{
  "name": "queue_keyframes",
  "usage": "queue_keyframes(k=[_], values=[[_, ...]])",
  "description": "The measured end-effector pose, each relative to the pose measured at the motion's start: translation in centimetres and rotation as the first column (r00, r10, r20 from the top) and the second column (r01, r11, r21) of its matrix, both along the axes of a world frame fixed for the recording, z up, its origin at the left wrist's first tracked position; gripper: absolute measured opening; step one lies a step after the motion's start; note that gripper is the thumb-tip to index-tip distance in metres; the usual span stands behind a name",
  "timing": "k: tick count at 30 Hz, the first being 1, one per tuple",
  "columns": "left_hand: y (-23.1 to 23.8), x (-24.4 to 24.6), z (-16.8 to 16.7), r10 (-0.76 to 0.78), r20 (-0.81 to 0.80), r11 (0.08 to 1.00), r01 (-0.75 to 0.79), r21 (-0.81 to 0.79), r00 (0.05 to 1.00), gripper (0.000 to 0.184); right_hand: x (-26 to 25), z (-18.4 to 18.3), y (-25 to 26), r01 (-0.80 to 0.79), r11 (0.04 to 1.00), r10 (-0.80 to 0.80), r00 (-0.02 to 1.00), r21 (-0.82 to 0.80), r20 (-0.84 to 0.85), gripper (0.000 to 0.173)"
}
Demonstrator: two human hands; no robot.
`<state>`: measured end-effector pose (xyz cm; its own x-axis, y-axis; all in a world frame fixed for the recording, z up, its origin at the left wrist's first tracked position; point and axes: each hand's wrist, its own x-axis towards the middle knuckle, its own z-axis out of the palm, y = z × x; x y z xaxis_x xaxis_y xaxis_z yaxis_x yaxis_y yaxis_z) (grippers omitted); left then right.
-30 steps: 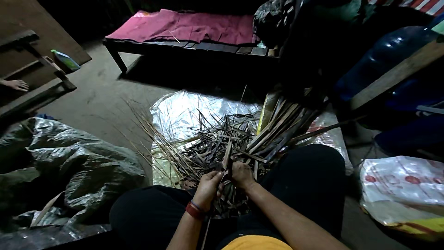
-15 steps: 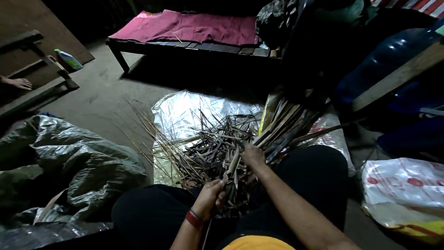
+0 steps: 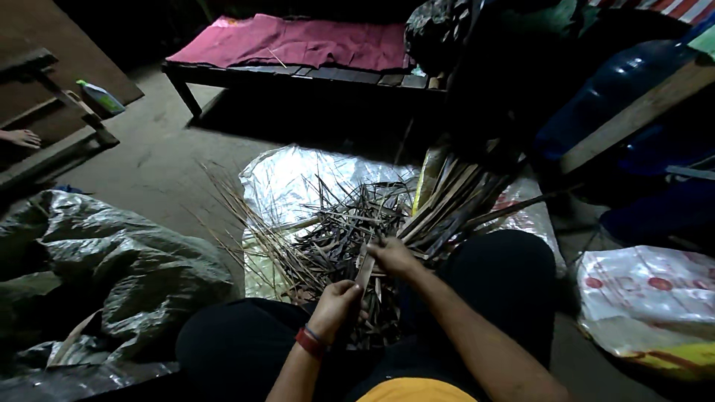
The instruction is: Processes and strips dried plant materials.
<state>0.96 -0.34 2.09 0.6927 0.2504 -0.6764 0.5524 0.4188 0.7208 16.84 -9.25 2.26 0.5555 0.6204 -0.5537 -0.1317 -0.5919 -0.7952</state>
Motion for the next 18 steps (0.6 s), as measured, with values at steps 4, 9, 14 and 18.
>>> queue_keyframes(k=[4,9,14,18], values=[[0.5,-0.8,0.5,0.075,-0.006,0.993,-0.074,0.096,0.997,0.018,0.9,-0.4,0.2,0.171,0.981,-0.168,0.985,0.096,-0.038,0.024],[0.6,0.4,0.3,0.15,-0.035,0.98,-0.145,0.135,0.988,0.02,-4.0,-1.0,-0.5,-0.361,0.926,0.375,0.911,-0.108,0.171,0.029],[0.3,0.5,0.0,0.101,-0.035,0.994,-0.099,0.052,0.994,0.023,-4.5,-1.3,-0.4,-0.365,0.862,0.496,0.749,-0.35,0.439,0.028],[0.1,0.0,0.4,0.088,-0.05,0.994,-0.091,-0.055,0.995,0.022,-3.2,-2.5,-0.2,-0.209,0.906,0.396,0.721,-0.367,0.568,0.033]])
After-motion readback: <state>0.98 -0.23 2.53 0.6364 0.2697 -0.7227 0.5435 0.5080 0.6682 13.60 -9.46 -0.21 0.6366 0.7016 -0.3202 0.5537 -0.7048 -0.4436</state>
